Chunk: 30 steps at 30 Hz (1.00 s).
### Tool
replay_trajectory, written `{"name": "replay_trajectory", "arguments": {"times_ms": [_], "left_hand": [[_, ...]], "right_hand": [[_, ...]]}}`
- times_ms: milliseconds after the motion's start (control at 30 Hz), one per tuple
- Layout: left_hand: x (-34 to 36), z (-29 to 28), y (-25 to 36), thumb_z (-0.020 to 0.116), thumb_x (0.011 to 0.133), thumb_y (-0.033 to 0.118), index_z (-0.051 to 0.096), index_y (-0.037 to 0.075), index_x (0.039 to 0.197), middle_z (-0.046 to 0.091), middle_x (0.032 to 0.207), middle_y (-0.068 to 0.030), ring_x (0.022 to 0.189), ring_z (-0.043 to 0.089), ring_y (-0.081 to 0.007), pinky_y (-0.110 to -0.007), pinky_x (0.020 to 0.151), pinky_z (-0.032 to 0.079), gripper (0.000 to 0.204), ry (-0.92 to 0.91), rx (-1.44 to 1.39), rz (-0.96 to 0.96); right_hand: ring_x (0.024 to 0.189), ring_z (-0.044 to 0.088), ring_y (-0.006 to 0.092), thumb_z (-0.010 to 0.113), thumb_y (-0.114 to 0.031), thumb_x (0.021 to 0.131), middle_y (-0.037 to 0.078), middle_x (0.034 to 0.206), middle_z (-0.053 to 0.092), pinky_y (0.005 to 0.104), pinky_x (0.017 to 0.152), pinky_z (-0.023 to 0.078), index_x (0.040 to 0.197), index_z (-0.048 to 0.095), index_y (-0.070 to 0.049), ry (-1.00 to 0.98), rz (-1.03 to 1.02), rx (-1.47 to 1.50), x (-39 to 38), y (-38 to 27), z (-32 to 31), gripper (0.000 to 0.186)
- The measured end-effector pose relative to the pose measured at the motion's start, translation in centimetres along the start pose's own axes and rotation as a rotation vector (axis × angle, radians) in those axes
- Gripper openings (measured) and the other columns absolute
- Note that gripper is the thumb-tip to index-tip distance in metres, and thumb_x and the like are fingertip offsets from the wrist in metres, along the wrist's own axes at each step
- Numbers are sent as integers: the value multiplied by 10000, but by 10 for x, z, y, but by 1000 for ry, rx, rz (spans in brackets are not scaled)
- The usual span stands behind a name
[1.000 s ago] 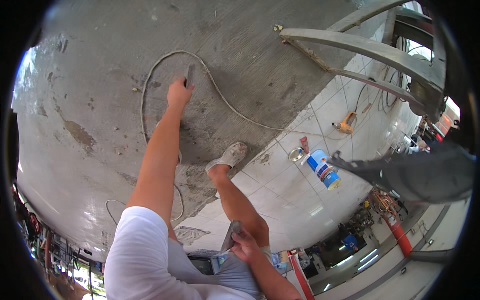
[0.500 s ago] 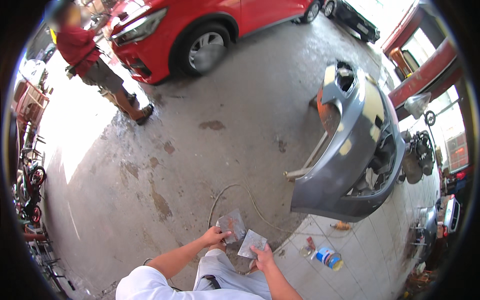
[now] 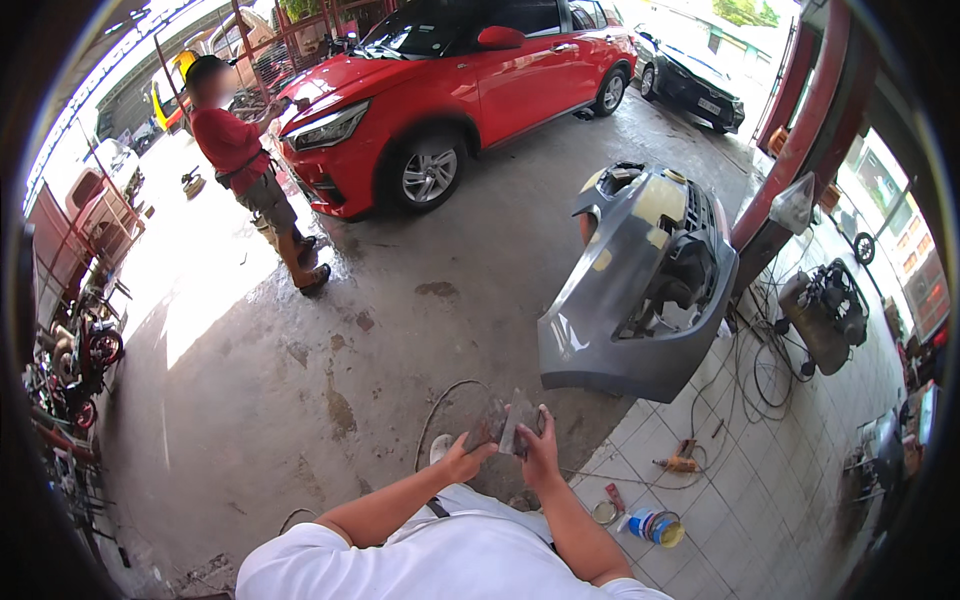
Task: The person scoops body filler from a can onto a metal spreader, mixes it with a hardener, and applies the compound to a detached car bumper using the spreader. The person smooths the filler across the bumper surface to fill imperfections.
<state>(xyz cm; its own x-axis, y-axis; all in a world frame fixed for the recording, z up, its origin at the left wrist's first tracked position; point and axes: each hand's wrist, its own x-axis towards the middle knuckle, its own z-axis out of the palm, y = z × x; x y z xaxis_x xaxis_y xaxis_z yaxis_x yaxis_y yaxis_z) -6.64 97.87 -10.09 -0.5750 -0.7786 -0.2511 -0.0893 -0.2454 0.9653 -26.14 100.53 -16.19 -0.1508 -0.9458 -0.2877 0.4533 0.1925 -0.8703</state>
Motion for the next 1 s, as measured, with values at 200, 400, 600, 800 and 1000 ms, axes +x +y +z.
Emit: {"name": "replay_trajectory", "arguments": {"times_ms": [200, 400, 600, 800, 1000], "left_hand": [[-42, 111, 27, 732, 864, 118, 404, 36, 1589, 434, 1606, -220, 1440, 480, -394, -435, 1174, 424, 800, -136, 485, 686], [-62, 124, 49, 759, 847, 204, 454, -51, 1532, 477, 1563, -254, 1397, 536, -391, -422, 1128, 471, 792, -112, 555, 883], [-64, 106, 55, 659, 894, 50, 517, -34, 1501, 606, 1416, -288, 1147, 723, -302, -373, 992, 537, 628, 86, 374, 808], [53, -19, -17, 645, 1052, 182, 501, 74, 1456, 614, 1255, -26, 1061, 579, -158, -341, 935, 485, 442, 348, -209, 558], [37, -57, -88, 636, 999, 107, 588, -24, 1340, 613, 1302, -94, 1105, 616, -218, -355, 935, 500, 369, 302, -83, 108]], "right_hand": [[537, 581, 205, 566, -403, 1027, 71, 788, 632, 325, 467, 471, 1276, 525, -159, 1, 315, 694, -48, -27, -48, 351], [502, 546, 230, 571, -658, 992, 47, 713, 551, 339, 469, 488, 1023, 531, -136, 9, 322, 734, -88, -56, -26, 525], [769, 601, 138, 506, -525, 1074, -11, 952, 578, 286, 573, 512, 1396, 494, -209, 102, 124, 255, -119, -35, 6, 452], [1299, 579, 269, 827, -273, 905, 131, 1475, 575, 542, 895, 518, 1542, 481, -222, 165, 270, 1, -165, 2, 24, 727], [1048, 710, 234, 700, -115, 982, 79, 1184, 706, 490, 861, 603, 1288, 632, -106, 528, 372, 419, -220, 39, -93, 313]]}}
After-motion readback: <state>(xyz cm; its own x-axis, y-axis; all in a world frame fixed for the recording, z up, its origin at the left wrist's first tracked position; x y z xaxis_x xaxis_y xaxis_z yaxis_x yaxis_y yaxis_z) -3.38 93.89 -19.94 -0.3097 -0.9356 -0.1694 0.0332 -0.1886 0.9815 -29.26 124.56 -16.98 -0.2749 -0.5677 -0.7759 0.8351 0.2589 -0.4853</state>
